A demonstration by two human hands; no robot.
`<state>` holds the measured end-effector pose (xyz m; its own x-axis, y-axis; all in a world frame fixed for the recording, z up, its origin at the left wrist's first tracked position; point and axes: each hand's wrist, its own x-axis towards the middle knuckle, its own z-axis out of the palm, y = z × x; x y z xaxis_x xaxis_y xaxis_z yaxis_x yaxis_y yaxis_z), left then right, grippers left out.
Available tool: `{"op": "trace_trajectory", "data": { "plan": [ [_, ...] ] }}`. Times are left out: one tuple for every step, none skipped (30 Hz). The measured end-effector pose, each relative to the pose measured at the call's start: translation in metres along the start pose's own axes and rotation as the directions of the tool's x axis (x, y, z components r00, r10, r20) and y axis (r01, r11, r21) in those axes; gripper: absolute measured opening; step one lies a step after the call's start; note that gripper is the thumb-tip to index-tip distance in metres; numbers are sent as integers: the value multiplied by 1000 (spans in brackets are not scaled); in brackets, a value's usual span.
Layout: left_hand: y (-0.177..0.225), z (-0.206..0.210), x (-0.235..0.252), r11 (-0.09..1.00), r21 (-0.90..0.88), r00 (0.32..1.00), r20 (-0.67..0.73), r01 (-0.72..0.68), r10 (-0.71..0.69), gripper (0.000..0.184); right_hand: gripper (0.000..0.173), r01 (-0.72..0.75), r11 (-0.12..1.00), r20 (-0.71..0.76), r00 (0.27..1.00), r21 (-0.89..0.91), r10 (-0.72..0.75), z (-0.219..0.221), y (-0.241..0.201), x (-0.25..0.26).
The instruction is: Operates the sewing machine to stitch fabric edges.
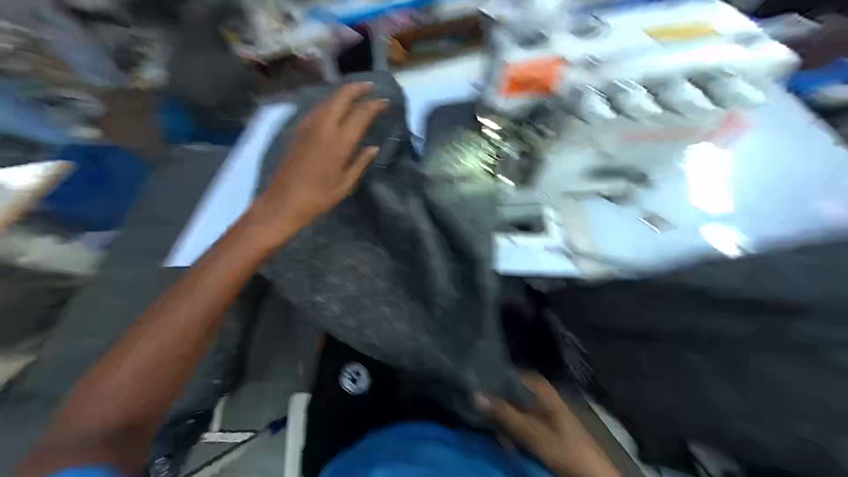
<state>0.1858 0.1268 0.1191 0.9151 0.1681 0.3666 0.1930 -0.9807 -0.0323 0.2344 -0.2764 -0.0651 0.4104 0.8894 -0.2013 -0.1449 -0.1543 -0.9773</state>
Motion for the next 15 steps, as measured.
{"op": "trace_trajectory", "data": {
  "plan": [
    [36,22,-15,989,-143,999,-6,-41,41,49,16,22,1000,-12,1000,14,-22,-1,8,0],
    [70,40,-35,964,-261,998,-3,-56,57,47,17,29,999,-4,1000,20,-29,-4,15,2],
    [98,56,-54,933,-354,998,-17,-68,66,43,20,31,999,15,999,11,-31,-7,20,4],
    [123,69,-73,898,-434,998,-27,-68,62,40,24,28,1000,33,999,-8,-27,-11,23,4],
    [144,78,-91,864,-500,998,-22,-58,54,37,26,33,999,58,998,-19,-32,-14,23,2],
    [161,85,-107,829,-557,999,-16,-43,41,34,26,53,998,80,995,-18,-52,-18,23,1],
    [174,90,-120,798,-603,1000,-12,-26,24,32,24,80,997,96,992,-2,-79,-21,23,1],
    [182,95,-131,764,-645,1000,-8,-9,5,29,22,107,994,102,989,21,-108,-22,24,1],
    [187,97,-139,727,-687,1000,6,11,-10,27,20,133,990,102,985,39,-136,-23,25,1],
    [190,99,-147,686,-727,999,27,32,-18,27,19,156,986,95,983,51,-160,-23,26,1],
    [192,101,-153,649,-759,999,46,46,-17,26,18,164,985,84,982,60,-169,-23,26,1],
    [195,104,-158,624,-780,998,58,49,-6,26,17,165,984,73,983,59,-169,-23,26,0],
    [197,106,-163,616,-786,998,68,44,16,27,17,167,985,65,983,52,-170,-23,25,0],
    [200,108,-167,619,-785,996,79,35,45,28,18,167,985,58,984,44,-170,-23,25,-1],
    [204,110,-170,623,-782,994,87,24,72,31,19,171,985,56,983,38,-172,-23,24,-1]
  ]
}}
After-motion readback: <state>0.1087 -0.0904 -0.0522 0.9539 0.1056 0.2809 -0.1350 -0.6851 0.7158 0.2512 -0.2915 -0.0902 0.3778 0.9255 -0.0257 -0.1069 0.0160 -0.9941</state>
